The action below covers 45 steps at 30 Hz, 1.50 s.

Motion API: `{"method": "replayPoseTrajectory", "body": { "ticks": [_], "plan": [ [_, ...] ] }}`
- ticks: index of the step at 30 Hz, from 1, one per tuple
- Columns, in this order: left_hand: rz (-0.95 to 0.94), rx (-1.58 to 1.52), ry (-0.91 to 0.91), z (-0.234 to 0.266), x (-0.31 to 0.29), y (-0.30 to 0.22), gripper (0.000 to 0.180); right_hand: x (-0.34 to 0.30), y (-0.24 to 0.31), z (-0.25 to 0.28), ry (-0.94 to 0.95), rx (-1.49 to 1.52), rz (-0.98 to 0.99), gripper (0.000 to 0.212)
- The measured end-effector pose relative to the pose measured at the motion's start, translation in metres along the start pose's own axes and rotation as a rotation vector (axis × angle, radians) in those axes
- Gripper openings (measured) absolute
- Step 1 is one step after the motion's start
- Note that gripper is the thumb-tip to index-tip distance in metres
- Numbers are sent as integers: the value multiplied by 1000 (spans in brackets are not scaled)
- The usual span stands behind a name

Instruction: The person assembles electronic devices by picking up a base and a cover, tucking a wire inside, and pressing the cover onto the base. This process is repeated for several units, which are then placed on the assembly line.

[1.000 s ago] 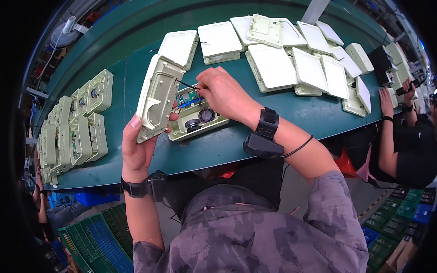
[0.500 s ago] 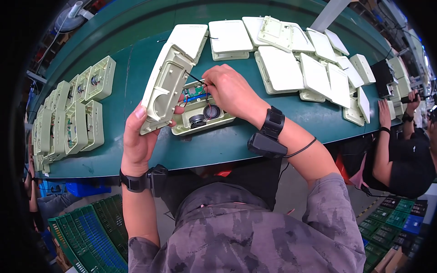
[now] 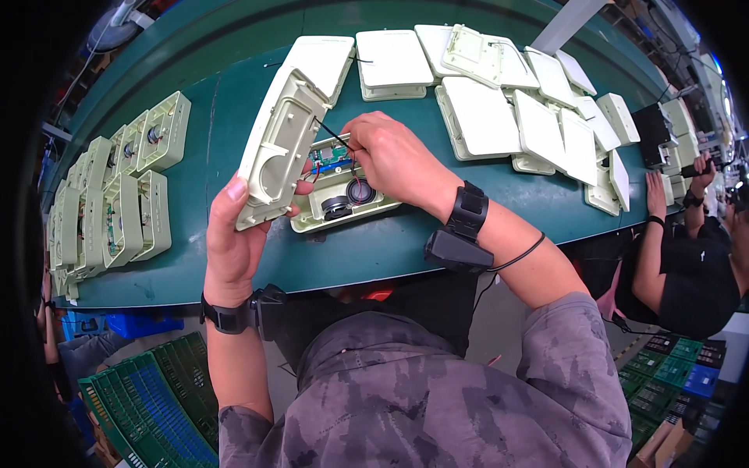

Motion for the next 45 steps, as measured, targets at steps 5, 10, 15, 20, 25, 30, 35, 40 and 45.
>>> {"method": "replayPoseTrajectory", "body": {
  "ticks": [5, 10, 15, 20, 25, 30, 35, 40, 45],
  "plan": [
    [0, 24, 15, -2, 1, 0, 65, 2, 2, -3, 36, -24, -11, 8],
    [98, 6, 41, -4, 7, 1, 61, 5, -6, -2, 75, -52, -30, 7],
    [118, 120, 74, -5, 18, -20, 57, 16, -14, 51, -13, 48, -181, 27],
    [-137, 627, 146, -26, 26, -66, 62, 48, 30, 118, -28, 359, -219, 38],
    [-494, 1004, 270, -60, 28, -88, 73, 44, 54, 91, 444, -99, 51, 50],
    [-495, 1009, 339, -71, 32, -84, 73, 33, 29, 79, 569, -50, -95, 62],
    [-494, 1011, 370, -69, 39, -72, 72, 29, 27, 68, 600, -41, -145, 65],
    [-495, 1027, 342, -65, 40, -68, 77, 30, 29, 65, 511, -16, -46, 64],
    [-408, 562, 5, -24, 53, -65, 77, 27, 7, 62, 557, 85, -195, 61]
  ]
}}
Point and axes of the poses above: each hand's wrist, its own x-axis towards the middle knuckle, its own z-axis out of the back of the hand, y = z × x, the point moved 9 cm from there along x, towards the middle knuckle, and after that the axes turned 11 degrees about -y, right-handed, at the moved point
